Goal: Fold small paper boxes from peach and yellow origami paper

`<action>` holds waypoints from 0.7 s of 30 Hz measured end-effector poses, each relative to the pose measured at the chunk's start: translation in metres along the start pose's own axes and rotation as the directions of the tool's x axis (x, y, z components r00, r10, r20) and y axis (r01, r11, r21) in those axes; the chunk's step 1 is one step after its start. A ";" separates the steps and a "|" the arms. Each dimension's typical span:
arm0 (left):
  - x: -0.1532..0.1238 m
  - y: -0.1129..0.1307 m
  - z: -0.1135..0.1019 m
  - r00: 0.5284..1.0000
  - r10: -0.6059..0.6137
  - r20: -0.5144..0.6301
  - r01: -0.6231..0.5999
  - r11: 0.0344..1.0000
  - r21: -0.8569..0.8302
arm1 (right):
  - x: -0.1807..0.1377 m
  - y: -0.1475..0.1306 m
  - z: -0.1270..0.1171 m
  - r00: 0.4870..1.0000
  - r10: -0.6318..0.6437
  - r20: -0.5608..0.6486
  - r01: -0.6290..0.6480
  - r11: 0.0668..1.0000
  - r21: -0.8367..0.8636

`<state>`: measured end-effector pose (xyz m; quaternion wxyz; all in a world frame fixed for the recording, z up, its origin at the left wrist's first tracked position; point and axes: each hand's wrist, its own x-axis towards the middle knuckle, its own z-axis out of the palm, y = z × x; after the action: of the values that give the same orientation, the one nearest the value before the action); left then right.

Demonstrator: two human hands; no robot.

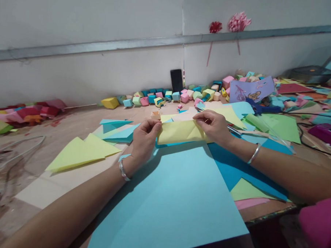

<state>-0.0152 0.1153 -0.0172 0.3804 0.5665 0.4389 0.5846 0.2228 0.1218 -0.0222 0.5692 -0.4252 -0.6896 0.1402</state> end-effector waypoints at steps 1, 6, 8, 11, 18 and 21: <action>0.002 0.001 -0.002 0.998 -0.041 0.054 0.042 0.999 -0.011 | 0.001 -0.001 -0.001 1.000 0.006 -0.001 -0.006 1.000 -0.006; 0.021 0.004 -0.020 0.929 -0.187 0.320 0.190 0.982 0.023 | 0.000 -0.005 0.000 0.979 0.121 0.166 -0.128 0.991 0.035; 0.029 0.003 -0.027 0.919 -0.179 0.352 0.172 0.984 0.050 | -0.002 -0.004 0.002 0.962 0.126 0.243 -0.132 0.991 0.006; 0.033 -0.001 -0.032 0.913 -0.153 0.379 0.113 0.986 0.125 | -0.005 0.000 0.004 0.958 0.053 0.283 -0.031 0.996 -0.082; 0.025 -0.009 -0.024 0.902 -0.099 0.419 -0.112 0.886 0.450 | -0.006 0.020 0.006 0.916 -0.086 0.392 0.231 0.912 -0.340; 0.025 -0.009 -0.024 0.893 -0.090 0.440 -0.193 0.807 0.558 | -0.005 0.024 0.007 0.903 -0.048 0.427 0.220 0.905 -0.363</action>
<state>-0.0415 0.1400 -0.0172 0.2599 0.7865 0.4828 0.2843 0.2272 0.1348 -0.0440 0.3213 -0.4450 -0.8349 0.0405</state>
